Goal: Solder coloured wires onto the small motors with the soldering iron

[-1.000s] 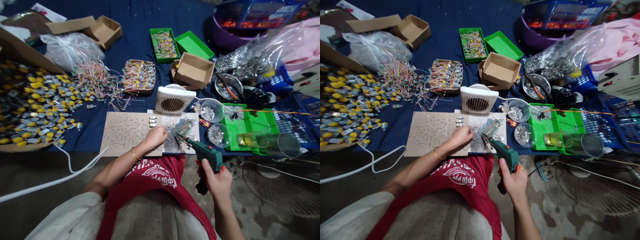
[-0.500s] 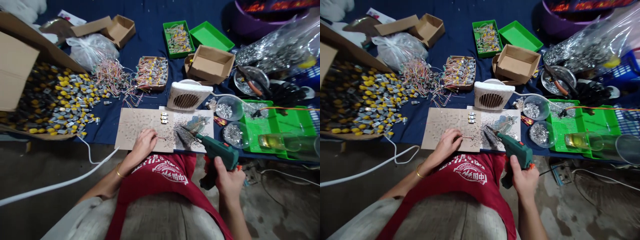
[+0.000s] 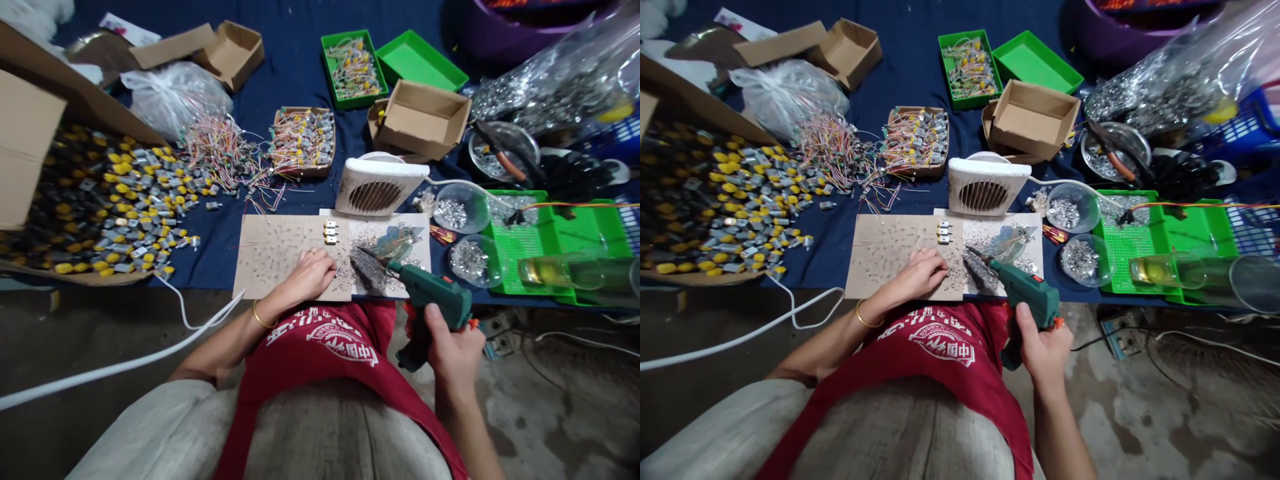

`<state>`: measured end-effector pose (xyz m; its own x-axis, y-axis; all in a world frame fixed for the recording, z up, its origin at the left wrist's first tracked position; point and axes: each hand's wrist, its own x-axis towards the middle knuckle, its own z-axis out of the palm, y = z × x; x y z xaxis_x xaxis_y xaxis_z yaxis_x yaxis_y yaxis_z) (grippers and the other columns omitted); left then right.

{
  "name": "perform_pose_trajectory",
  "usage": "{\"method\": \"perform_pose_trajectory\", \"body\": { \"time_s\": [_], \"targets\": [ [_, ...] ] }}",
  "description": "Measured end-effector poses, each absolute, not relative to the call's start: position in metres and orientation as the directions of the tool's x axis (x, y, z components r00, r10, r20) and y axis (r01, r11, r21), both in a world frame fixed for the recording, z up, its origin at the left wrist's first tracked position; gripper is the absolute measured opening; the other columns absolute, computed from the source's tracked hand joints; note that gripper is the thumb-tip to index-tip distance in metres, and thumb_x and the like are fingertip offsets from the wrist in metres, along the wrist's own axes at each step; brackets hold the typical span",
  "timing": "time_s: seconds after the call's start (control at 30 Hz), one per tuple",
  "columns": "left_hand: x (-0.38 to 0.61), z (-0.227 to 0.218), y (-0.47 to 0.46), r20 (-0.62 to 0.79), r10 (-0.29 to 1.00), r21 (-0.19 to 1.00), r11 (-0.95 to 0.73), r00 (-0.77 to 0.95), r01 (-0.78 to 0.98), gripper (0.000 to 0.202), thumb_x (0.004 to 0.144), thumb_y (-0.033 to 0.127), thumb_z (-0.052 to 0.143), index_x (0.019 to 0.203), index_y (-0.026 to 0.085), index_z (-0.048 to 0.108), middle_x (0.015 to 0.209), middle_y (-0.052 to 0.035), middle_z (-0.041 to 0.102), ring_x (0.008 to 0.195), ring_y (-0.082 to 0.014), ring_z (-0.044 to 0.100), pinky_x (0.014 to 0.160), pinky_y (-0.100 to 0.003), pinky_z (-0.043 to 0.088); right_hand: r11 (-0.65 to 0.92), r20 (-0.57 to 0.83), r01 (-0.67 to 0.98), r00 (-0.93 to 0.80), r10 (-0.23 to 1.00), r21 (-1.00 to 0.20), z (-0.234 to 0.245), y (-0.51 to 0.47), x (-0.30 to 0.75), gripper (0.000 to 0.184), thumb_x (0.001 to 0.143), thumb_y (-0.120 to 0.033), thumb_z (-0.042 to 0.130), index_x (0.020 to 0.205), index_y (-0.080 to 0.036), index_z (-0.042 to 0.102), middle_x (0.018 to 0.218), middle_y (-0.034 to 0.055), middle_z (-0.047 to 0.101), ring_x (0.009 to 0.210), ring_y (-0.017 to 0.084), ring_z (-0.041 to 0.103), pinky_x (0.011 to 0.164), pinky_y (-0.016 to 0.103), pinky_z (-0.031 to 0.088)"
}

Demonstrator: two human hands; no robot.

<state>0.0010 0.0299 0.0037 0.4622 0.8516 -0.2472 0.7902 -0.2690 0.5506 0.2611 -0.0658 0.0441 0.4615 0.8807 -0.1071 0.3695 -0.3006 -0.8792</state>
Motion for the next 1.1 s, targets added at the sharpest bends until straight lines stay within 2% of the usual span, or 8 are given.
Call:
{"method": "perform_pose_trajectory", "body": {
  "time_s": [0.23, 0.43, 0.53, 0.63, 0.73, 0.87, 0.97, 1.1],
  "targets": [
    [0.009, 0.003, 0.033, -0.331, 0.811, 0.511, -0.277, 0.483, 0.814, 0.017, 0.097, 0.019, 0.051, 0.093, 0.018, 0.067, 0.1, -0.007, 0.065, 0.104, -0.0254, 0.057, 0.101, -0.043, 0.039, -0.334, -0.158, 0.362, 0.437, 0.885, -0.87, 0.039, -0.064, 0.266, 0.049, 0.078, -0.064, 0.074, 0.081, -0.015, 0.074, 0.068, 0.0113, 0.073, 0.064, 0.027, 0.072, 0.06, 0.038, 0.061],
    [-0.003, -0.002, 0.019, -0.293, 0.841, 0.463, -0.291, 0.455, 0.837, 0.015, 0.097, 0.021, 0.054, 0.099, 0.017, 0.068, 0.106, -0.0107, 0.066, 0.108, -0.027, 0.058, 0.1, -0.041, 0.044, -0.357, -0.19, 0.323, 0.449, 0.873, -0.877, 0.032, -0.068, 0.27, 0.047, 0.078, -0.061, 0.075, 0.082, -0.014, 0.074, 0.068, 0.0112, 0.073, 0.064, 0.028, 0.072, 0.061, 0.039, 0.061],
    [-0.014, -0.001, 0.02, -0.284, 0.867, 0.556, -0.199, 0.409, 0.807, 0.016, 0.098, 0.023, 0.054, 0.092, 0.017, 0.069, 0.103, -0.0093, 0.069, 0.104, -0.0244, 0.06, 0.097, -0.038, 0.046, -0.345, -0.18, 0.31, 0.456, 0.872, -0.886, 0.03, -0.068, 0.271, 0.046, 0.079, -0.06, 0.075, 0.085, -0.015, 0.075, 0.07, 0.0112, 0.073, 0.069, 0.029, 0.073, 0.064, 0.04, 0.062],
    [-0.023, 0.001, 0.03, -0.373, 0.867, 0.713, 0.04, 0.331, 0.7, 0.016, 0.096, 0.022, 0.056, 0.088, 0.018, 0.068, 0.09, -0.0042, 0.072, 0.089, -0.0186, 0.065, 0.086, -0.032, 0.049, -0.334, -0.168, 0.307, 0.46, 0.872, -0.891, 0.03, -0.065, 0.27, 0.046, 0.078, -0.061, 0.075, 0.083, -0.015, 0.075, 0.068, 0.0112, 0.073, 0.067, 0.029, 0.072, 0.062, 0.039, 0.061],
    [-0.026, 0.0, 0.039, -0.473, 0.843, 0.791, 0.278, 0.256, 0.545, 0.015, 0.093, 0.021, 0.056, 0.082, 0.016, 0.065, 0.077, -0.0018, 0.069, 0.073, -0.0144, 0.064, 0.075, -0.028, 0.049, -0.317, -0.136, 0.321, 0.478, 0.868, -0.892, 0.034, -0.059, 0.266, 0.049, 0.072, -0.063, 0.078, 0.076, -0.015, 0.075, 0.066, 0.0111, 0.073, 0.06, 0.027, 0.071, 0.057, 0.036, 0.06],
    [-0.025, -0.01, 0.04, -0.579, 0.785, 0.806, 0.512, 0.218, 0.299, 0.007, 0.092, 0.014, 0.055, 0.098, 0.016, 0.057, 0.07, 0.0016, 0.063, 0.061, -0.0106, 0.061, 0.063, -0.024, 0.049, -0.305, -0.107, 0.325, 0.507, 0.855, -0.895, 0.04, -0.054, 0.258, 0.049, 0.067, -0.062, 0.08, 0.074, -0.014, 0.076, 0.07, 0.0116, 0.075, 0.061, 0.026, 0.071, 0.057, 0.034, 0.059],
    [-0.025, -0.016, 0.035, -0.543, 0.801, 0.837, 0.492, 0.252, 0.24, 0.01, 0.092, 0.014, 0.054, 0.102, 0.017, 0.054, 0.074, 0.0018, 0.064, 0.059, -0.009, 0.059, 0.061, -0.022, 0.048, -0.319, -0.119, 0.32, 0.514, 0.85, -0.892, 0.041, -0.054, 0.254, 0.047, 0.066, -0.06, 0.08, 0.075, -0.014, 0.076, 0.072, 0.0107, 0.076, 0.064, 0.026, 0.072, 0.06, 0.036, 0.06],
    [-0.03, -0.016, 0.031, -0.457, 0.823, 0.879, 0.359, 0.338, 0.314, 0.01, 0.093, 0.016, 0.051, 0.097, 0.016, 0.061, 0.083, -0.0019, 0.069, 0.066, -0.0096, 0.058, 0.065, -0.023, 0.048, -0.343, -0.146, 0.31, 0.517, 0.844, -0.887, 0.044, -0.054, 0.252, 0.047, 0.064, -0.06, 0.081, 0.072, -0.014, 0.074, 0.067, 0.0094, 0.074, 0.06, 0.025, 0.07, 0.057, 0.035, 0.058]
  ]
}}
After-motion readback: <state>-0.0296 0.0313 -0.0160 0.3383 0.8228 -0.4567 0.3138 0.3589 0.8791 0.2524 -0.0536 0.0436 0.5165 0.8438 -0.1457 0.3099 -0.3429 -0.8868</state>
